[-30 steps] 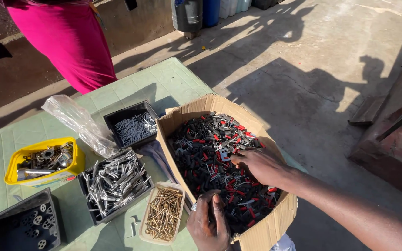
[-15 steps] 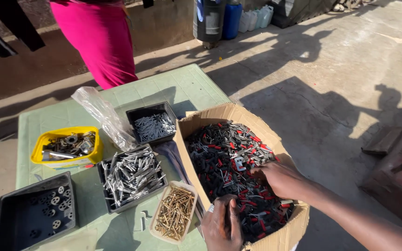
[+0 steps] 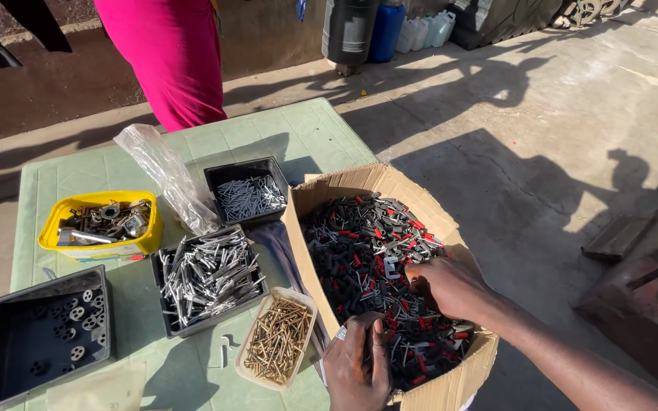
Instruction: The person sorts through a large cardboard box filled with mixed red and black plastic wall anchors. They pick up individual anchors, inspect them, and place them into smaller containers on the table. The person also handles a small bag of brass-colored screws and a yellow container of metal hardware.
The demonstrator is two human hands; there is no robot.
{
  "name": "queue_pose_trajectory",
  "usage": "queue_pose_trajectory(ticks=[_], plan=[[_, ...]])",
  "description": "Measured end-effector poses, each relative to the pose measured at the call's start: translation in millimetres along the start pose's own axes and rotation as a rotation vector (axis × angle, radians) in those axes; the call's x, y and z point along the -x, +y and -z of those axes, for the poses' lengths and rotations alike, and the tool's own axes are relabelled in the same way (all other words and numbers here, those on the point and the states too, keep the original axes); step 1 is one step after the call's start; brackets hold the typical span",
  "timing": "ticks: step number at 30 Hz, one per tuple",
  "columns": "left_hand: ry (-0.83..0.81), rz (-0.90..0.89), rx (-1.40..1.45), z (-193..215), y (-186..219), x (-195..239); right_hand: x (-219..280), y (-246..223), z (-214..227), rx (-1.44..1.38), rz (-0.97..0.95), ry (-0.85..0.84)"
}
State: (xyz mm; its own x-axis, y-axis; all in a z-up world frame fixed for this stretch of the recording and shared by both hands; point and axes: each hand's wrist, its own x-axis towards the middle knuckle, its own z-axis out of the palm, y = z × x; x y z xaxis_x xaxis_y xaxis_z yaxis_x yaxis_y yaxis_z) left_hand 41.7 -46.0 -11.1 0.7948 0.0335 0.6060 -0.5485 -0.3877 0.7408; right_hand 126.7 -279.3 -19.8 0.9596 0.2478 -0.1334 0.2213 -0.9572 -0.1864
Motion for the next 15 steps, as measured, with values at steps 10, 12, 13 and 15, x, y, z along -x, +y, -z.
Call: queue_pose_trajectory(ticks=[10,12,13,15], plan=[[0.024,0.036,-0.026,-3.2,-2.7,2.8,2.1,-21.6,13.1,-0.525,-0.265,-0.300],[0.010,-0.006,-0.029,0.5,-3.1,2.0,1.3,-16.6,18.9,-0.541,-0.187,-0.221],[-0.005,-0.071,-0.011,0.0,-3.5,-1.8,1.6,-11.5,24.2,-0.549,-0.122,-0.115],[-0.009,-0.020,-0.012,1.3,-1.1,2.3,1.9,5.5,16.6,-0.693,-0.136,-0.123]])
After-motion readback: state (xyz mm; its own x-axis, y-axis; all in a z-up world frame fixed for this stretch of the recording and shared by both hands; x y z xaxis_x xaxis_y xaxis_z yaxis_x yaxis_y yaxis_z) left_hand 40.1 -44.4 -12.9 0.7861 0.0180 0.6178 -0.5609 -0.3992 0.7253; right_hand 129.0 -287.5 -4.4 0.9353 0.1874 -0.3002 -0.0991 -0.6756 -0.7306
